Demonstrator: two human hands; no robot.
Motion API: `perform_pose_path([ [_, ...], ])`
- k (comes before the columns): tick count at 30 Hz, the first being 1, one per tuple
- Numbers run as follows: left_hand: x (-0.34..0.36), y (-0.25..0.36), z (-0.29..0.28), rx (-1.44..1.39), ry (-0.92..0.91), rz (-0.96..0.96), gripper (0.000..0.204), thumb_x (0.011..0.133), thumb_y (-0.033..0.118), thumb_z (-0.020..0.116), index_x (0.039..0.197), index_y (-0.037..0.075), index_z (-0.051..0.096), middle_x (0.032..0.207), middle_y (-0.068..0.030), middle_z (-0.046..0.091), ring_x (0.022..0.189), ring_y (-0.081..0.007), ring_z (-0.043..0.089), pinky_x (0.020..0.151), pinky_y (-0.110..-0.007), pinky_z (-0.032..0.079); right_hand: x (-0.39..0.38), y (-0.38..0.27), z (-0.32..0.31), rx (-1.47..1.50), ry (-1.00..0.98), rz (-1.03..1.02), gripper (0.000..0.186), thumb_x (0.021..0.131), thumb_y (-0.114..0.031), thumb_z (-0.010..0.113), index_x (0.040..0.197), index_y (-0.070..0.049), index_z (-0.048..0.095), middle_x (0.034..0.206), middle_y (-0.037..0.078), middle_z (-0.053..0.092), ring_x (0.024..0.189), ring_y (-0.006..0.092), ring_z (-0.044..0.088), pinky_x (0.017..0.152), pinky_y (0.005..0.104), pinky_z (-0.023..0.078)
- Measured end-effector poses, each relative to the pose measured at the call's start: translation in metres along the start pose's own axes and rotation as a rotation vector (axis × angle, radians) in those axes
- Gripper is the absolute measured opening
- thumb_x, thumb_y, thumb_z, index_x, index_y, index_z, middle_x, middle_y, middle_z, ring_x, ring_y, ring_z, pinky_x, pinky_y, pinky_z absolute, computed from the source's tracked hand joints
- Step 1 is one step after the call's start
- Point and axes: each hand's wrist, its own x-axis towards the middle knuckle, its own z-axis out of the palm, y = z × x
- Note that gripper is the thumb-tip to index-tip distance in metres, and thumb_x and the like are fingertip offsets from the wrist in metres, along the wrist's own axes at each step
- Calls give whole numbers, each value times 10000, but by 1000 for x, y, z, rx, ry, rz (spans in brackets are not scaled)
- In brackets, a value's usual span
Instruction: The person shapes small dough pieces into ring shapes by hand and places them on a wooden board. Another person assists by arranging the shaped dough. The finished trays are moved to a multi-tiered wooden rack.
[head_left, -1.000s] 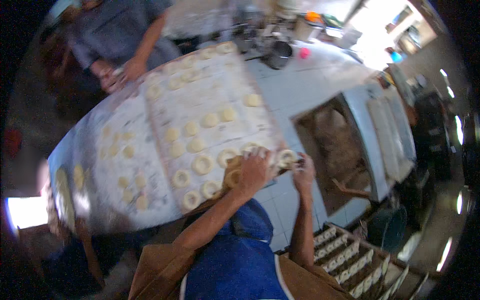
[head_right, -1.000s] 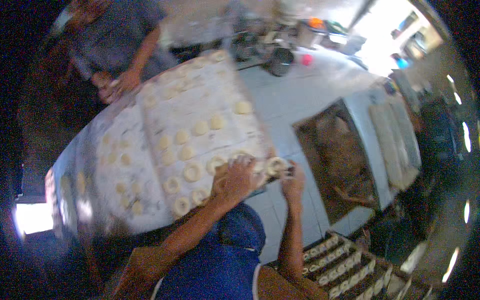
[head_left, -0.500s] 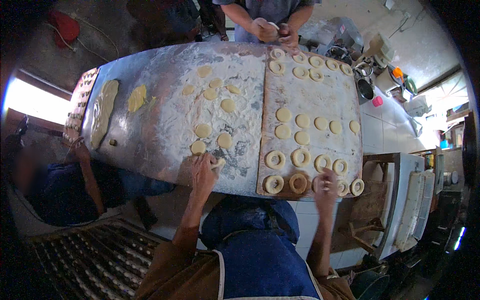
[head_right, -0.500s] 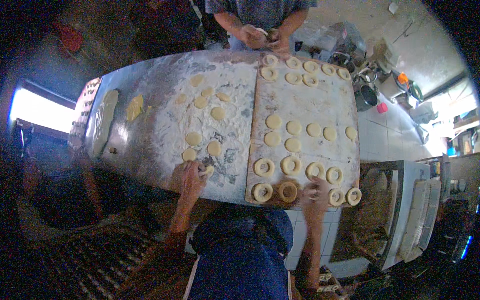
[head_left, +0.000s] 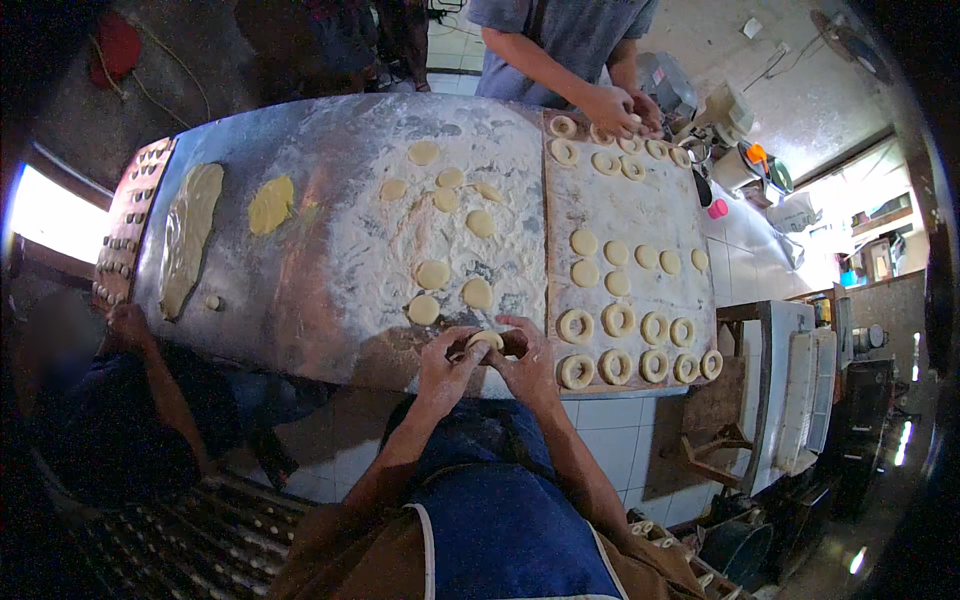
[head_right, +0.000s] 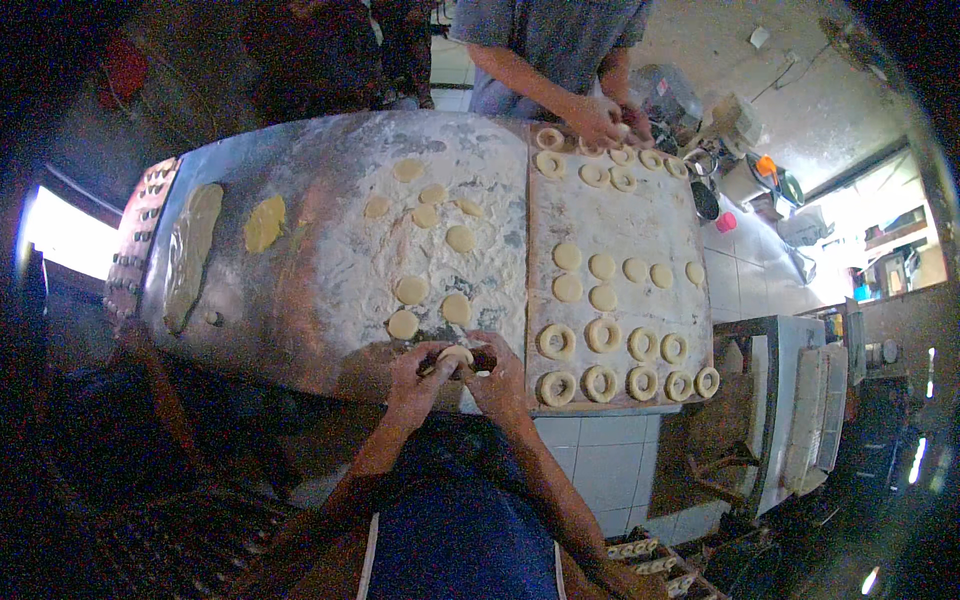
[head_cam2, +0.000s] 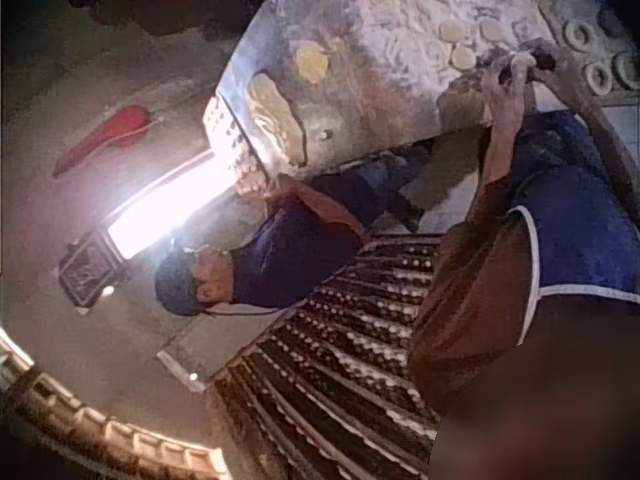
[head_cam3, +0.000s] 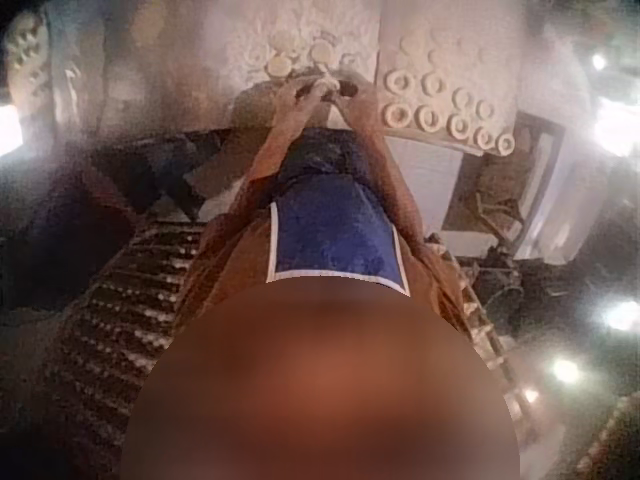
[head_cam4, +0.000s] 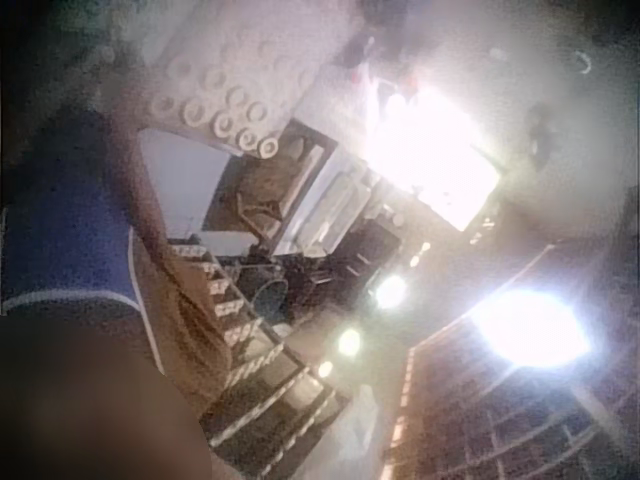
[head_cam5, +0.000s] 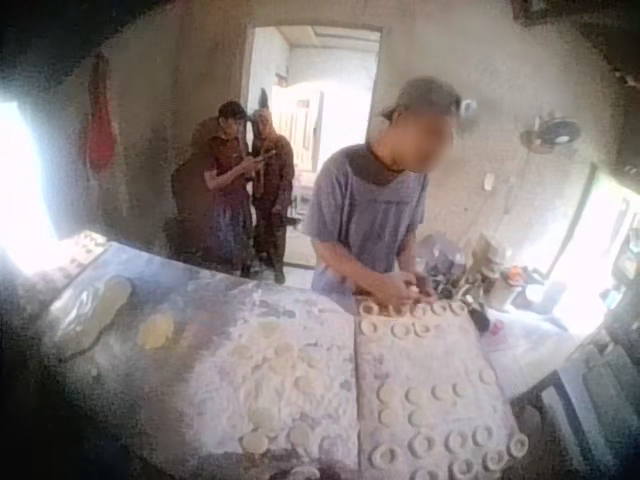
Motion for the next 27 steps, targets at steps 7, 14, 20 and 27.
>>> perform_pose_path([
  [7,3,-15,-8,-764,-177,-241,457,867,-49,587,1260,53,378,1070,-79,595,974,-151,593,794,-285,506,-5,-29,3,420,-172,64,362,910,-180,580,1228,-33,488,886,78,625,751,157,602,670,272,492],
  [14,14,-24,8,-754,-252,41,369,828,-17,498,1181,60,422,961,-29,512,841,-145,554,730,-296,468,12,18,4,164,178,112,445,1004,-417,350,858,-56,563,707,45,569,608,114,520,549,257,407],
  [20,23,-19,49,14,-34,346,135,938,162,484,1000,45,462,817,-47,498,679,-127,509,580,-285,439,-3,-26,-23,363,95,344,589,1005,-434,350,733,27,596,618,82,570,594,180,532,576,336,454],
  [27,44,-14,112,-381,-71,-192,401,978,418,378,765,102,502,686,-22,491,613,-152,496,593,-317,428,1,40,-50,174,547,92,534,1000,-417,383,919,50,630,727,117,611,703,257,564,696,406,452],
])
